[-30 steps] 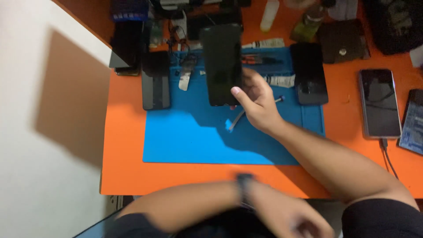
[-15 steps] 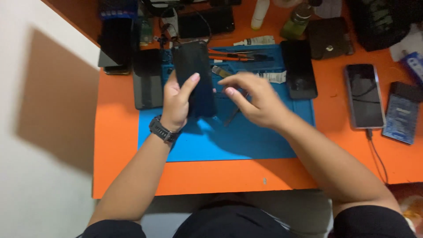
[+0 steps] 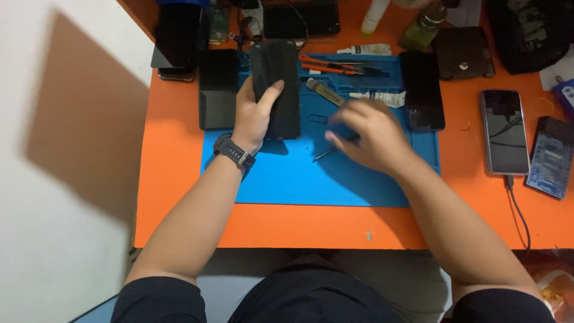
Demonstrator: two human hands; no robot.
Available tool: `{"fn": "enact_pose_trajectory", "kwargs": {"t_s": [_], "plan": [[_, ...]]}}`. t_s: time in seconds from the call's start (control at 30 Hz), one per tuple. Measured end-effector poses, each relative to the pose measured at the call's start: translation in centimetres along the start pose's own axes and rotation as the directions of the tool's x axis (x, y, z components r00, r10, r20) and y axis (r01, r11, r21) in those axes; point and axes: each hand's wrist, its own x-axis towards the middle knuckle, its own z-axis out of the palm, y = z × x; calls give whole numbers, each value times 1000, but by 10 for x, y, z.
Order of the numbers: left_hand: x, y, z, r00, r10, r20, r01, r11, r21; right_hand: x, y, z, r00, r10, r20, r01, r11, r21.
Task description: The person is disassembling a smartphone by prying off the back cover and removing the internal frame and components.
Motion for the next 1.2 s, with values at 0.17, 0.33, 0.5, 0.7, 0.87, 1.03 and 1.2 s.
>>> {"fn": "enact_pose_trajectory", "kwargs": {"t_s": [0.17,0.33,0.5,0.7,0.87,1.03,1.2], "plan": [[2,5,3,1000,-14,5,14,998,-63,-16,-6,-8,915,-69,-399,130,983,127],[6,-3,1,1000,26,5,-26,999,-44,-59,-39,-80,933,-52,-355,108,984,139],[5,-8,-1,999,37,26,-38,999,22,-54,-106,-153,949,-28,-314,70,990,122],[6,-12,0,997,71,26,-71,997,21,-34,-50,-83,967,-34,-251,61,993,102],[9,-5,0,999,-48,4,48,999,-23,12,14,-2,976,-22,-218,2,996,-93],[10,-3,2,997,-83,12,84,990,-110,16,19,21,994,73,-79,-97,919,-383],[10,-6,2,998,-51,22,53,994,-99,19,19,24,988,117,-105,-140,959,-247]]}}
